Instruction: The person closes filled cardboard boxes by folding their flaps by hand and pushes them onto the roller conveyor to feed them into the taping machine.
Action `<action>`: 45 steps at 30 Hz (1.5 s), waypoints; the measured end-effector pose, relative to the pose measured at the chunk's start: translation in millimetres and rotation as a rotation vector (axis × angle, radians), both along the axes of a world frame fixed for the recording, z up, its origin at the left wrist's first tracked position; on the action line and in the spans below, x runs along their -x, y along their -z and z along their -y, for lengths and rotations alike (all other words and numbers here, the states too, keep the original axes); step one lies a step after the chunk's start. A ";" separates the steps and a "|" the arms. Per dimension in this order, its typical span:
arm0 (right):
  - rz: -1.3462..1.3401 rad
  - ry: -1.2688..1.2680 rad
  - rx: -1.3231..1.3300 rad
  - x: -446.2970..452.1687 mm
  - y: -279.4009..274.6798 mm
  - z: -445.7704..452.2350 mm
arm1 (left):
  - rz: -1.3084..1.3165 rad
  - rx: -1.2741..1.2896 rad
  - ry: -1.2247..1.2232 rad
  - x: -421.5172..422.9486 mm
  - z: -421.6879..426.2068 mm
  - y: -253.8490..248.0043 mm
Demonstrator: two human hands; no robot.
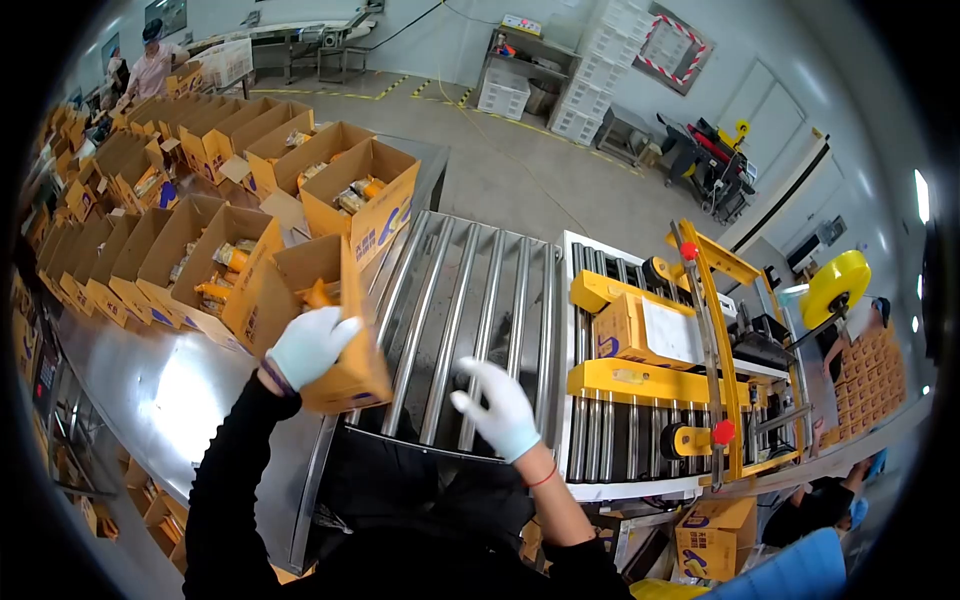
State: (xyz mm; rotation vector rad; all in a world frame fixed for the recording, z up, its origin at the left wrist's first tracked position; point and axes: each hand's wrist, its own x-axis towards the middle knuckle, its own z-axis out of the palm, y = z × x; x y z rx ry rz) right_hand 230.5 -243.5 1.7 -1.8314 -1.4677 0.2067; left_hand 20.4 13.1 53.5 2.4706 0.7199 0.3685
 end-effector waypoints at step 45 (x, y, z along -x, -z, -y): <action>0.716 0.143 0.353 -111.8 -19.0 -81.5 | 0.255 0.459 0.561 -248.4 162.9 162.1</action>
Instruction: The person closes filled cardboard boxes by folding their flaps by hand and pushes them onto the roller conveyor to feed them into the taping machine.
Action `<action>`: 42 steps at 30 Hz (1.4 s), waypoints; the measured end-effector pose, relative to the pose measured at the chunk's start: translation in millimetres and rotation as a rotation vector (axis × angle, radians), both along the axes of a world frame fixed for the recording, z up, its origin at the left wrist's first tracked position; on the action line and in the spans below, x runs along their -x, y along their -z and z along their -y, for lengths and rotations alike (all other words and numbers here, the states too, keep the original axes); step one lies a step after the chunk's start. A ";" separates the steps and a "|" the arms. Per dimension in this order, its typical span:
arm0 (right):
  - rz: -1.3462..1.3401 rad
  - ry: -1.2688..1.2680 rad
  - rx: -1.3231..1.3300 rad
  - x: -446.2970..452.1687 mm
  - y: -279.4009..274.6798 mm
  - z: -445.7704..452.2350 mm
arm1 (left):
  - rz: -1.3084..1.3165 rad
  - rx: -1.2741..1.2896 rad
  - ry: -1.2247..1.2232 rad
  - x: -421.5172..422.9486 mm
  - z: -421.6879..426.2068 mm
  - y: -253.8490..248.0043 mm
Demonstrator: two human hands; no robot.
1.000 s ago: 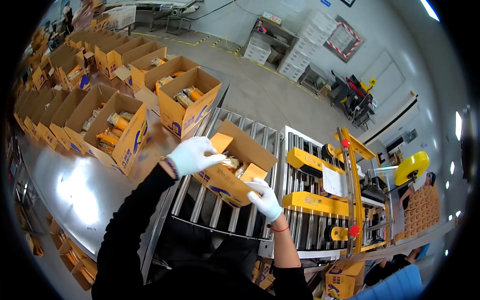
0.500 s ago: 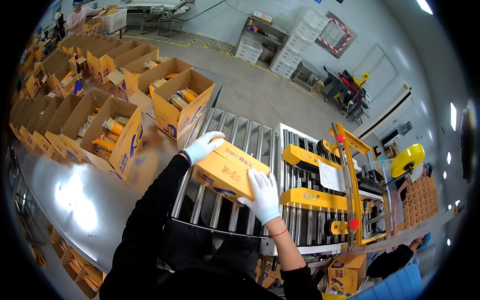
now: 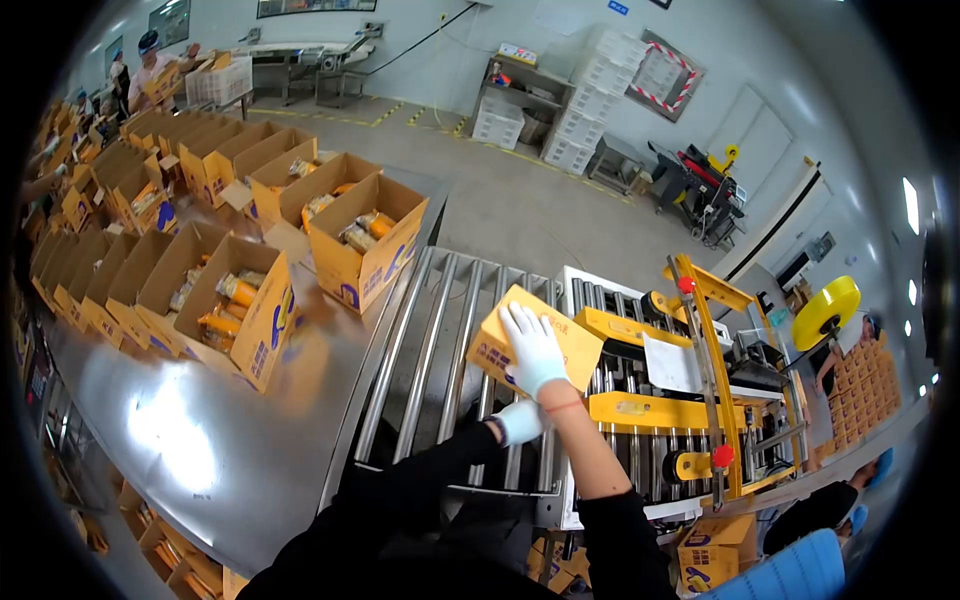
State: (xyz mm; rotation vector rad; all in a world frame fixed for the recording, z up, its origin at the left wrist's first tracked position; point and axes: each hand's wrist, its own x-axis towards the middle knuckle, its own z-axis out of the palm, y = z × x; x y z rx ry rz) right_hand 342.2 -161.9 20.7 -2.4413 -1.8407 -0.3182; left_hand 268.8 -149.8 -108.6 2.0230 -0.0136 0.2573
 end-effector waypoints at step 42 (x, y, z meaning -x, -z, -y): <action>-0.333 -0.148 -0.416 5.1 -29.1 46.0 | 0.117 -0.524 -0.311 68.9 -180.7 -116.2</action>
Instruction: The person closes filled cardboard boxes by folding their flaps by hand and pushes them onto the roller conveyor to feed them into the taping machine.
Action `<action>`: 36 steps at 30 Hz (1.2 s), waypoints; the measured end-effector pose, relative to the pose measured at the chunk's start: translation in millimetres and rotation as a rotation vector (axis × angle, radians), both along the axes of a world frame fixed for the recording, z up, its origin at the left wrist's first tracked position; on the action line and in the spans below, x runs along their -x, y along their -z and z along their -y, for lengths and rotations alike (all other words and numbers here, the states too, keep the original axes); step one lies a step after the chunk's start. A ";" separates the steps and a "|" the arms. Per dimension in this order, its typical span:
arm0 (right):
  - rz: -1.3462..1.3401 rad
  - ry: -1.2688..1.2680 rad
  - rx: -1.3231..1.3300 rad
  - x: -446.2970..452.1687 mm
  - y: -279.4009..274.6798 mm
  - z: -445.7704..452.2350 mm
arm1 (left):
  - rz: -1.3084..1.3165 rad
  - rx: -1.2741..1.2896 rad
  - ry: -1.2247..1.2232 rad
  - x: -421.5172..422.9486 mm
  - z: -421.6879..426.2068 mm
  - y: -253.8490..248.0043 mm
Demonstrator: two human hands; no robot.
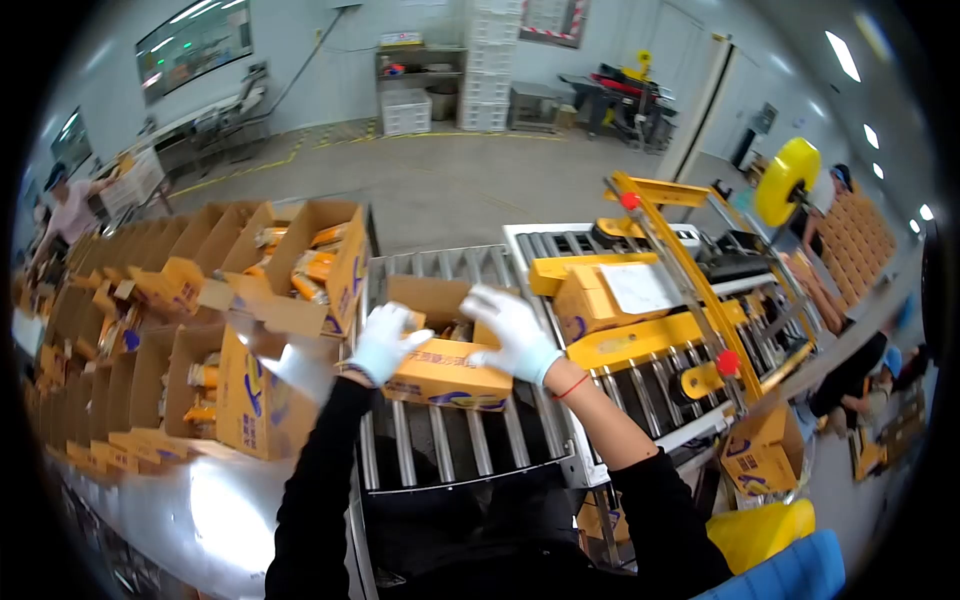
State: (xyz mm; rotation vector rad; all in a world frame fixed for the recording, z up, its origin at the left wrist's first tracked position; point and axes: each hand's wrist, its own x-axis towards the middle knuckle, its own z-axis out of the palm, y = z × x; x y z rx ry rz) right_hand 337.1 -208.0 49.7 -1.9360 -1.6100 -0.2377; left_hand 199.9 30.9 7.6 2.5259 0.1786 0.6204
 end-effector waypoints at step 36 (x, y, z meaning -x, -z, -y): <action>0.125 -0.202 0.211 54.3 38.9 9.2 | 0.269 1.226 -0.281 145.6 -26.4 3.6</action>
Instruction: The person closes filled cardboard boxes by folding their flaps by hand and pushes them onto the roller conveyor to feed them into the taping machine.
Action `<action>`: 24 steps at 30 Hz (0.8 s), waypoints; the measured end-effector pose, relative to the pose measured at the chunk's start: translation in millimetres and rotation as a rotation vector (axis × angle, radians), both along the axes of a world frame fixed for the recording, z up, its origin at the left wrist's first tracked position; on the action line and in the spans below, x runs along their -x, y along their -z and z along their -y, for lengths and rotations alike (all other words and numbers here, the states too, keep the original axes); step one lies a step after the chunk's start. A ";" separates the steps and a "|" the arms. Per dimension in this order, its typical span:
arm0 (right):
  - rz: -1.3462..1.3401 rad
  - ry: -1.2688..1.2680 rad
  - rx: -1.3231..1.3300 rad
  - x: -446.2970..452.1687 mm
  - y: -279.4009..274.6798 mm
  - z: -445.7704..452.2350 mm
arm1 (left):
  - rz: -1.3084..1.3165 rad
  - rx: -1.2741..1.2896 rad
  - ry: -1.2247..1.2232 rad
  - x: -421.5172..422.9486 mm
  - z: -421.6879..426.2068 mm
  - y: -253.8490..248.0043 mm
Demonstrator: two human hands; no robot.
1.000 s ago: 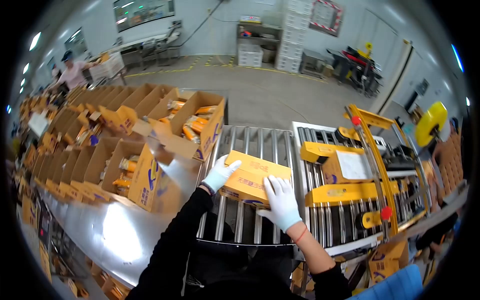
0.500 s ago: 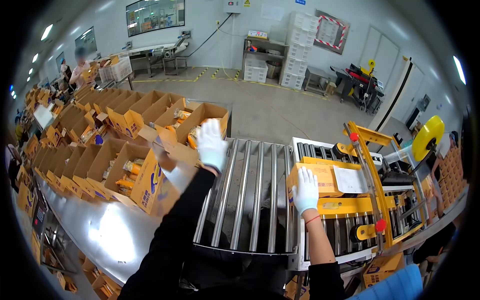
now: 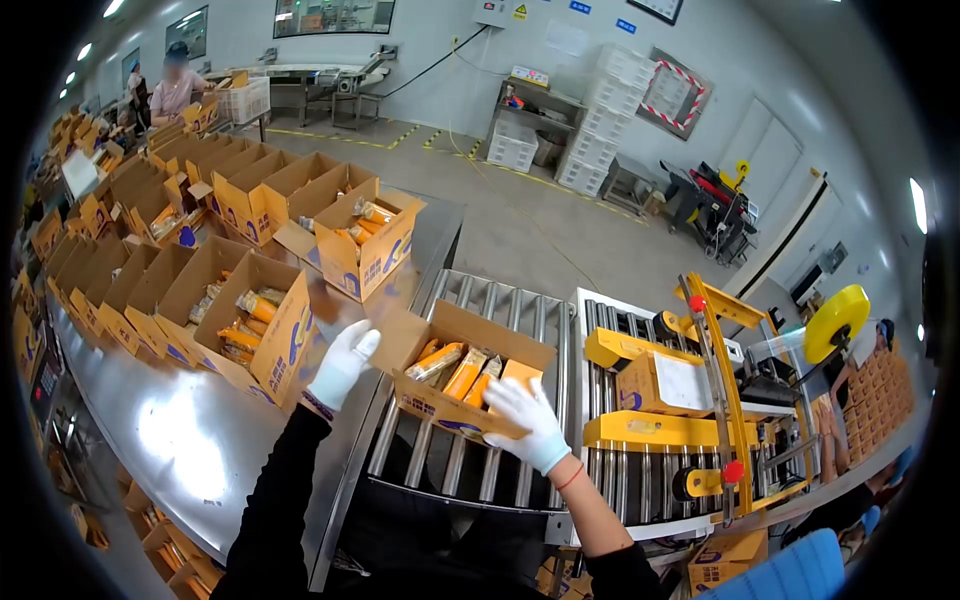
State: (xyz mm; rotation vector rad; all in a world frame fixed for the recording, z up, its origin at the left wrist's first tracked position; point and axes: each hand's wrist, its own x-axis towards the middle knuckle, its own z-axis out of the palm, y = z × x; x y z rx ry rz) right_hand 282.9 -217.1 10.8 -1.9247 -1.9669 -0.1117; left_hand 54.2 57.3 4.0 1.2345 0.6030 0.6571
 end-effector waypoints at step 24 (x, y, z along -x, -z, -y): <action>0.103 0.491 -0.031 -31.5 -8.2 0.6 | -0.184 -0.467 -0.218 -177.4 61.7 43.0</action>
